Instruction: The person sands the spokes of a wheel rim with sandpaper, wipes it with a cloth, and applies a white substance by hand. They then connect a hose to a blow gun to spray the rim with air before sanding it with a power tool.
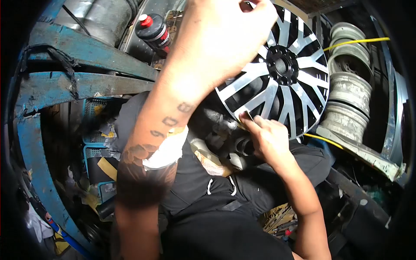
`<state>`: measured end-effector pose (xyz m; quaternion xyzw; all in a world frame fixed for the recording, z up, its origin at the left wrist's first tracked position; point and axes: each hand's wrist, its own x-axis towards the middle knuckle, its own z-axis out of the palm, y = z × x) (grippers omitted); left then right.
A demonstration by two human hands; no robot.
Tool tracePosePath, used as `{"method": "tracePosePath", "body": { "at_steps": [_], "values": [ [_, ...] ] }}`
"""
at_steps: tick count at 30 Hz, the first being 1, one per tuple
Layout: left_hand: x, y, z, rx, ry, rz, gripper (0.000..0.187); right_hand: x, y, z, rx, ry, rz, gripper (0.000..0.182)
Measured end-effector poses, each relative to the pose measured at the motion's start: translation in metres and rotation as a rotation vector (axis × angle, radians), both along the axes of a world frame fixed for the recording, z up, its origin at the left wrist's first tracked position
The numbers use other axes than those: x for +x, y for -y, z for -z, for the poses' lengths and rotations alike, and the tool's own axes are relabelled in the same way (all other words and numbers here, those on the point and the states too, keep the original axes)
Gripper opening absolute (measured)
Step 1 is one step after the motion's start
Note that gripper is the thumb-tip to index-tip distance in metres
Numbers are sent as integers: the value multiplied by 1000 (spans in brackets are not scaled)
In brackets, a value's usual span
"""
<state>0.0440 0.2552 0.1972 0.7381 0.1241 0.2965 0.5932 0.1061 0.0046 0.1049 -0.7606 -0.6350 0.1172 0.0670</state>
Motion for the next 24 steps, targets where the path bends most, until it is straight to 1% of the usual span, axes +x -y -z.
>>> {"method": "tracePosePath", "body": {
  "at_steps": [2,3,4,6,7,8,9,10,11,12,14,16,17,18,20,21,23,24],
  "values": [
    [0,-15,23,395,89,-109,21,-5,6,4,28,20,16,39],
    [1,-17,38,652,144,-186,22,-6,-2,2,52,15,10,41],
    [-6,-8,22,522,104,-129,25,-5,1,8,41,31,12,44],
    [-19,8,-11,253,27,-49,32,-5,10,2,-76,35,10,44],
    [-11,-5,16,722,147,-159,35,-5,5,1,-45,27,11,44],
    [-9,-9,28,908,171,-203,40,-4,-1,2,-14,22,8,44],
    [-8,-9,33,1043,158,-228,44,-6,-1,3,4,13,21,43],
    [-6,-7,36,1118,152,-234,49,-5,-4,10,88,-20,31,42],
    [-4,-7,37,1152,142,-234,54,-5,4,7,38,-20,32,40],
    [-4,-7,36,1145,131,-222,55,-4,7,5,-6,-20,24,38],
    [-5,-7,36,1126,134,-213,56,-6,5,3,24,-16,44,38],
    [-2,-3,44,1164,154,-235,57,-7,0,5,65,15,42,38],
    [2,-3,50,1221,162,-259,57,-6,4,5,19,25,24,40],
    [0,0,40,1143,113,-217,55,-4,6,5,-22,37,2,42],
    [-4,6,20,985,18,-152,52,-8,9,7,52,14,39,40],
    [-5,8,11,853,-70,-108,50,-8,10,7,88,2,53,39],
    [1,9,17,758,-71,-7,43,-8,5,11,131,21,33,40],
    [2,11,18,762,-53,2,42,-7,2,11,153,32,24,40]
  ]
}}
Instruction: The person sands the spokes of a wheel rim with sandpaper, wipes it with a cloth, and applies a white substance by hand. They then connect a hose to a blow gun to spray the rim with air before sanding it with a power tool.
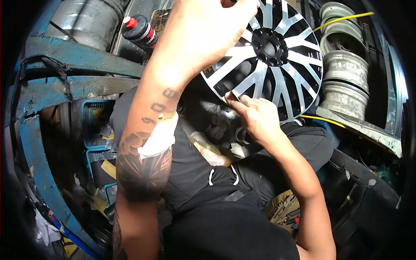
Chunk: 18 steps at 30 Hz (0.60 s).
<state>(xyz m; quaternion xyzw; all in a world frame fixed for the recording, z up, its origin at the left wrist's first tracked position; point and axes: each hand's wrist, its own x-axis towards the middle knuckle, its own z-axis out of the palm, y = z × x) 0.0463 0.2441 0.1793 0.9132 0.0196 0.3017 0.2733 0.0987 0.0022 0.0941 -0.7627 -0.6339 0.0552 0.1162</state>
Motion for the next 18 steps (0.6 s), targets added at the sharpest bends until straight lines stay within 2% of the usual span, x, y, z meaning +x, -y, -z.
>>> {"method": "tracePosePath", "body": {
  "at_steps": [2,4,5,7,8,9,10,11,12,13,15,17,18],
  "values": [
    [1,0,1,4,28,11,42,-2,12,-16,-108,7,33,40],
    [-1,3,-10,-251,33,8,33,-6,19,-28,-130,17,103,39],
    [-3,10,-22,-704,-60,48,31,-6,13,-37,-91,26,121,41],
    [-2,20,-30,-1204,-107,102,28,-7,1,-32,5,38,91,43],
    [-2,23,-26,-1249,-52,116,28,-3,-5,-29,55,46,76,44],
    [-1,22,-28,-1265,-50,131,28,3,4,0,53,80,7,47],
    [0,20,-29,-1282,-49,145,29,1,10,3,-6,-17,42,44],
    [0,14,-32,-1271,-97,150,30,0,17,-3,-51,-4,61,43],
    [-3,6,-12,-659,-53,93,33,2,17,-11,-100,7,63,42],
    [-5,-1,3,-72,64,-118,37,-2,5,-32,-16,18,66,38],
    [-7,-7,9,256,91,-91,43,2,-2,-21,-11,-14,76,38],
    [-4,-4,-4,-303,-46,-26,41,4,6,-14,-75,-17,105,39],
    [-4,4,-27,-775,-101,37,39,4,16,-19,-113,-30,119,41]
  ]
}}
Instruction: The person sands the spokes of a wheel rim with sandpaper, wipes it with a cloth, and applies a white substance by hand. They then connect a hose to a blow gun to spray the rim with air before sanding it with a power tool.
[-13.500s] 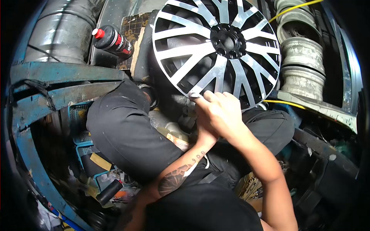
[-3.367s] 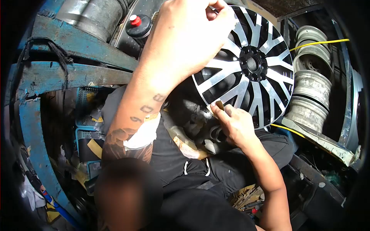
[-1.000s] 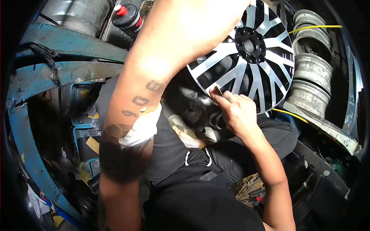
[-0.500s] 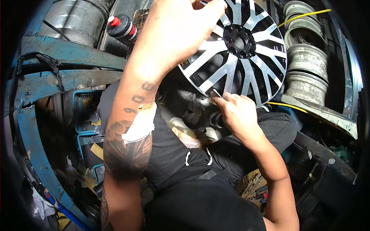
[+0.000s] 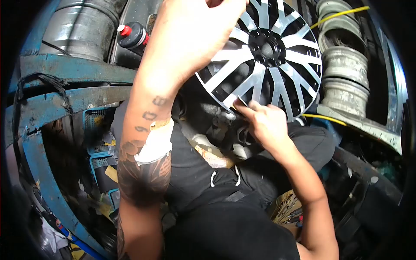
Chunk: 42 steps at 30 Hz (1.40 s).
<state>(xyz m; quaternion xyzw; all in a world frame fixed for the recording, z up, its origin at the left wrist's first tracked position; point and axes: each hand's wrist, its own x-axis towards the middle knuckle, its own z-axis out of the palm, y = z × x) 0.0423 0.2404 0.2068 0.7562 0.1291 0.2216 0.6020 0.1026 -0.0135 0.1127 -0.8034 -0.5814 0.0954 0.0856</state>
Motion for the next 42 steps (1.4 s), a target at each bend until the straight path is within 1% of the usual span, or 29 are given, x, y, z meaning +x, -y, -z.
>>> {"method": "tracePosePath", "body": {
  "at_steps": [2,3,4,5,6,8,9,10,11,12,14,15,17,19,21,22,24,27,30,31,34,35,36,37,38,39,40,41,42],
  "values": [
    [0,7,-8,157,2,-26,35,-1,-2,-5,-8,-24,38,43],
    [2,5,-2,805,42,-86,31,-3,-12,-14,38,-29,76,44],
    [7,8,8,633,52,-149,22,-6,-23,-18,89,-34,109,44],
    [13,10,17,451,82,-216,17,-4,-28,-6,98,-29,123,47],
    [19,12,27,274,130,-286,20,-3,-22,11,2,36,62,47],
    [14,14,22,185,116,-273,21,1,-4,10,-82,6,25,52],
    [11,13,22,214,105,-313,18,0,-3,2,-86,-9,25,50],
    [10,2,31,647,166,-265,18,-4,-6,-6,-43,-11,30,50],
    [5,8,18,166,145,-140,18,-7,-13,-14,2,-12,42,49],
    [3,7,14,36,170,-115,19,-4,-22,-16,65,-5,46,49],
    [0,5,5,-230,226,-81,21,-4,-15,7,-71,71,38,48],
    [4,6,5,-212,208,-162,22,-5,-9,9,-71,49,46,48],
    [0,0,10,-355,265,-178,23,0,-12,14,-33,55,33,47],
    [-6,-8,30,-113,359,-149,27,-3,-16,19,64,29,61,47],
    [4,-18,40,376,395,-262,31,-3,-2,15,-43,21,72,47],
    [6,-20,43,434,394,-307,32,-2,0,14,-93,17,69,47],
    [8,-20,50,464,369,-319,32,-3,-11,15,-15,31,62,43],
    [15,-22,50,444,335,-246,31,-2,-5,16,-11,1,53,41],
    [16,-17,49,474,293,-288,27,-4,-8,20,30,17,52,42],
    [16,-11,44,481,253,-280,24,-1,-14,21,97,7,30,41],
    [1,7,16,491,100,-194,20,0,7,7,-40,62,-3,43],
    [2,14,1,-343,30,-39,20,1,13,-2,-53,48,38,44],
    [3,13,5,-178,20,-70,20,3,19,-13,-70,31,81,45],
    [5,11,14,-14,8,-96,21,9,20,-23,17,23,106,45],
    [8,8,23,149,-7,-117,22,16,17,-34,65,-48,137,38],
    [10,1,30,80,-87,58,24,24,16,-31,221,-189,117,39],
    [8,3,30,102,-157,155,27,34,14,-26,380,-324,101,39],
    [5,2,34,212,-158,265,28,42,11,-19,424,-410,96,25],
    [4,1,36,326,-151,365,29,47,11,-12,415,-610,192,18]
  ]
}}
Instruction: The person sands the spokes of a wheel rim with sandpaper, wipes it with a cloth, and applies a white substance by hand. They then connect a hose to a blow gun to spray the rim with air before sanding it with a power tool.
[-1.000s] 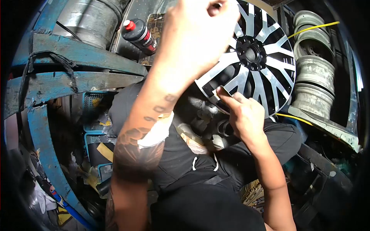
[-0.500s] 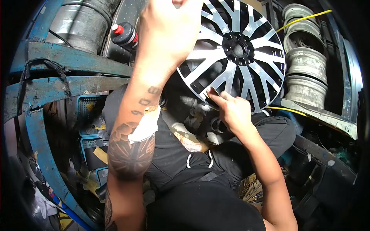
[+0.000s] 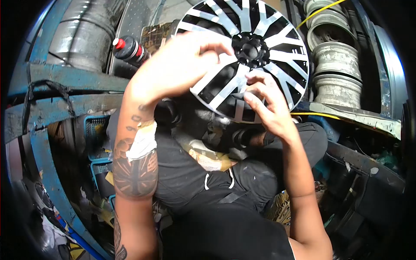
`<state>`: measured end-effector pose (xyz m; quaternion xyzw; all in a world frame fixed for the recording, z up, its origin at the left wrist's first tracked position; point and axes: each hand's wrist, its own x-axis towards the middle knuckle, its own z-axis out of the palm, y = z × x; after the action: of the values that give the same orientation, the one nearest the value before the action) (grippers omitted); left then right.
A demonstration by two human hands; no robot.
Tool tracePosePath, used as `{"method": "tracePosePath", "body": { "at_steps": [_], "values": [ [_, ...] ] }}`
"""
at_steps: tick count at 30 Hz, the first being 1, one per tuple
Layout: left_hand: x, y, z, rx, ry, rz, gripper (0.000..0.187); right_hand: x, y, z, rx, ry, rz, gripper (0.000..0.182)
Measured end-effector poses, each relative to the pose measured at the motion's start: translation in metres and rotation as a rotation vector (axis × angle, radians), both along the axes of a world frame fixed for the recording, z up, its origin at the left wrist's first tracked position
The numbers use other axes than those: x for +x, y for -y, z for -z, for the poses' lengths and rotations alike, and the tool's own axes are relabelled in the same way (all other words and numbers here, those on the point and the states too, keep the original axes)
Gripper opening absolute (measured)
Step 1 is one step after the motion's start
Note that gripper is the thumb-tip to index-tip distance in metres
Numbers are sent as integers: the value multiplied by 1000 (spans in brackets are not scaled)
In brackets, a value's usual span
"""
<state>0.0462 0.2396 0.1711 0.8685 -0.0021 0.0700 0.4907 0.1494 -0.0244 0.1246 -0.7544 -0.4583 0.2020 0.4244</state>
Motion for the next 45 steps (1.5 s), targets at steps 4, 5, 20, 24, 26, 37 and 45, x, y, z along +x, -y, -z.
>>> {"method": "tracePosePath", "body": {
  "at_steps": [4,5,20,24,26,37,45],
  "values": [
    [-5,19,-16,-80,-337,139,33,-11,-4,5,117,-713,141,16],
    [-2,20,-23,-53,-394,135,30,-13,-4,10,150,-731,154,16],
    [9,27,-12,-105,-464,153,23,-28,-11,-16,231,-1079,246,28],
    [9,26,-15,-110,-473,127,22,-22,-2,10,308,-1150,256,39],
    [6,29,-12,-157,-487,101,22,-24,-3,11,399,-1195,246,37],
    [4,20,-18,130,-331,-122,29,-25,-1,15,406,-1258,267,23],
    [9,-11,-13,-144,3,-355,23,-34,-1,27,42,218,101,31]
  ]
}}
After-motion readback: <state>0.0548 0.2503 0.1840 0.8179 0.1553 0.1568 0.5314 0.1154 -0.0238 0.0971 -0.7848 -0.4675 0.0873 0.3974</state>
